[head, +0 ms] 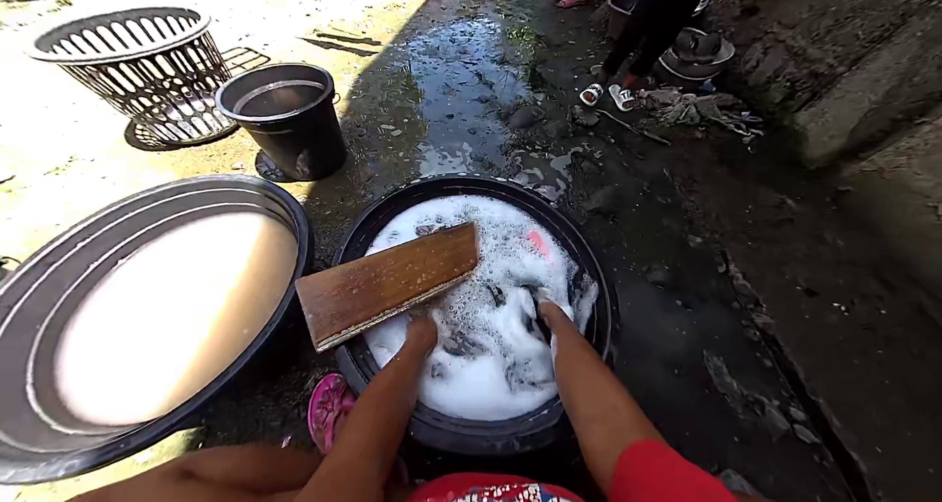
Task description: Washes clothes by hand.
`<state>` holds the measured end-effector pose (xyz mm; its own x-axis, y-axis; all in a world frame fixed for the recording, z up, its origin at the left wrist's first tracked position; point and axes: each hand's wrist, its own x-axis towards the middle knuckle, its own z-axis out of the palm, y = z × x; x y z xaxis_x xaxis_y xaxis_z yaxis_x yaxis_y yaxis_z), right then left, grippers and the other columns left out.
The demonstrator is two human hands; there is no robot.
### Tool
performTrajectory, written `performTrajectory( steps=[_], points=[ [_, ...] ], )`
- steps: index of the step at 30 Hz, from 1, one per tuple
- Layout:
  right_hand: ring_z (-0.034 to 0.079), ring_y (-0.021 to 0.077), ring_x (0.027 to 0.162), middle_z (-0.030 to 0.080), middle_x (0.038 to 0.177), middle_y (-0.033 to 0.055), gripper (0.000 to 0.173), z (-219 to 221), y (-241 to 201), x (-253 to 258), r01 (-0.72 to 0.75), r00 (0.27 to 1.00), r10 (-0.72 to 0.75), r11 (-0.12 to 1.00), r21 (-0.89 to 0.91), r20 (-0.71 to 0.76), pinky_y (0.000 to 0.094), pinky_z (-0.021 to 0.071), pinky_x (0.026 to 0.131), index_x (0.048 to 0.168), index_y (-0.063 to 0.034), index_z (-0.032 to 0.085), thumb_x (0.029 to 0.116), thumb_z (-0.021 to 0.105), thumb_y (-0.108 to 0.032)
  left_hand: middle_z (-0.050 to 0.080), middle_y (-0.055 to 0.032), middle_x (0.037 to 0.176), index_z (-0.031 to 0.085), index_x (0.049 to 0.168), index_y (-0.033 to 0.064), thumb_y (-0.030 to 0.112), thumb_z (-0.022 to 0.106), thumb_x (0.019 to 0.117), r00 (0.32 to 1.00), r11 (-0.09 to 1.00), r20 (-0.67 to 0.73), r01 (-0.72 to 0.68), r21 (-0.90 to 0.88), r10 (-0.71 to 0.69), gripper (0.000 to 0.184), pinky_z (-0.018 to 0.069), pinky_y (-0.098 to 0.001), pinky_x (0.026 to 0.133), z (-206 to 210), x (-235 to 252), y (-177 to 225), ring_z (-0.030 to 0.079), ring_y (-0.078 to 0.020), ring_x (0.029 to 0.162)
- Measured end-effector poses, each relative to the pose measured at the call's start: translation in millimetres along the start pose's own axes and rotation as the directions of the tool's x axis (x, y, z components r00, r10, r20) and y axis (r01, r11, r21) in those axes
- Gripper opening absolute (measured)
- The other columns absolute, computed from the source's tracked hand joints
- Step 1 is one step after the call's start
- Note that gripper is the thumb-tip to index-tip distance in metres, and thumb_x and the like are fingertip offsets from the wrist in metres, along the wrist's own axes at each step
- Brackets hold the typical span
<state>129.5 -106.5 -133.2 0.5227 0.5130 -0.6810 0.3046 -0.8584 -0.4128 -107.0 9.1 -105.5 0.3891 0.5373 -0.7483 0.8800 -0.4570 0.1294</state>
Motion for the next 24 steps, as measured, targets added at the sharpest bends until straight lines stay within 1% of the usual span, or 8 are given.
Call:
performTrajectory(
  steps=[3,5,7,11,14,19,21,24],
  points=[
    [0.035,0.0399,0.149,0.038,0.158,0.0301,0.049,-2,-7,5,0.217,0.976,-0.217,0.975,0.047,-0.005,0.0514,0.0251,0.123,0.154,0.0082,0.034,0.1099,0.042,-0.012,0.035,-0.0298,0.161,0.035,0.152,-0.0124,0.008,0.035,0.1119,0.998,0.996,0.054,-0.010,-0.091,0.015,0.045,0.0264,-0.0530,0.124,0,-29,-7,0.032,-0.0428,0.152],
    [0.043,0.0357,0.144,0.043,0.154,0.0282,0.052,0,-10,18,0.325,0.945,-0.325,0.911,0.254,-0.041,0.0492,0.0325,0.120,0.154,0.0055,0.035,0.1061,0.049,-0.009,0.043,-0.0343,0.154,0.043,0.144,-0.0172,0.008,0.036,0.1107,0.997,0.979,0.015,-0.065,-0.192,0.069,0.043,0.0303,-0.0543,0.122,6,-32,-19,0.039,-0.0468,0.147],
    [0.057,0.0212,0.121,0.056,0.137,0.0218,0.047,7,-12,24,0.352,0.922,-0.378,0.733,0.582,-0.080,0.0368,0.0465,0.104,0.148,0.0051,0.041,0.1022,0.051,0.001,0.049,-0.0392,0.144,0.050,0.134,-0.0218,0.007,0.044,0.1085,0.997,0.952,0.001,-0.069,-0.299,0.072,0.039,0.0321,-0.0556,0.119,8,-8,-22,0.043,-0.0500,0.142],
    [0.060,0.0060,0.094,0.063,0.111,0.0100,0.033,10,-16,20,0.320,0.882,-0.468,0.497,0.807,-0.061,0.0253,0.0518,0.085,0.137,0.0059,0.047,0.1047,0.046,-0.003,0.041,-0.0342,0.154,0.040,0.147,-0.0158,0.005,0.053,0.1041,0.993,0.883,-0.119,-0.067,-0.464,0.012,0.050,0.0260,-0.0515,0.124,-13,22,3,0.036,-0.0425,0.149],
    [0.060,0.0023,0.091,0.063,0.105,0.0046,0.033,7,-26,1,0.359,0.827,-0.562,0.535,0.765,0.004,0.0228,0.0524,0.083,0.133,0.0034,0.050,0.1005,0.050,-0.002,0.046,-0.0283,0.152,0.041,0.149,-0.0101,0.011,0.045,0.1106,0.951,0.512,-0.292,-0.201,-0.835,-0.102,0.044,0.0339,-0.0430,0.119,-14,34,-4,0.045,-0.0327,0.143],
    [0.058,0.0069,0.108,0.059,0.125,0.0166,0.045,15,-36,7,0.445,0.805,-0.589,0.532,0.721,-0.062,0.0221,0.0480,0.096,0.140,0.0113,0.044,0.0955,0.051,0.007,0.049,-0.0260,0.149,0.041,0.146,-0.0115,-0.001,0.049,0.1061,0.906,0.166,-0.390,-0.365,-0.916,-0.163,0.042,0.0401,-0.0372,0.115,-22,51,10,0.049,-0.0268,0.136],
    [0.056,0.0123,0.120,0.056,0.136,0.0230,0.047,13,-31,19,0.482,0.821,-0.560,0.570,0.665,-0.115,0.0242,0.0445,0.104,0.143,0.0129,0.043,0.0970,0.051,0.008,0.045,-0.0268,0.153,0.040,0.148,-0.0117,0.005,0.051,0.1070,0.916,0.389,-0.384,-0.314,-0.866,-0.114,0.046,0.0343,-0.0377,0.120,-29,57,6,0.044,-0.0281,0.144],
    [0.047,0.0248,0.139,0.048,0.148,0.0299,0.051,11,-13,39,0.517,0.855,-0.464,0.729,0.449,-0.232,0.0322,0.0335,0.119,0.148,0.0142,0.039,0.0993,0.052,0.004,0.045,-0.0294,0.154,0.044,0.149,-0.0090,0.026,0.050,0.1097,0.923,0.861,-0.384,-0.183,-0.475,-0.016,0.053,0.0255,-0.0471,0.125,-34,44,-9,0.038,-0.0365,0.150]
  ],
)
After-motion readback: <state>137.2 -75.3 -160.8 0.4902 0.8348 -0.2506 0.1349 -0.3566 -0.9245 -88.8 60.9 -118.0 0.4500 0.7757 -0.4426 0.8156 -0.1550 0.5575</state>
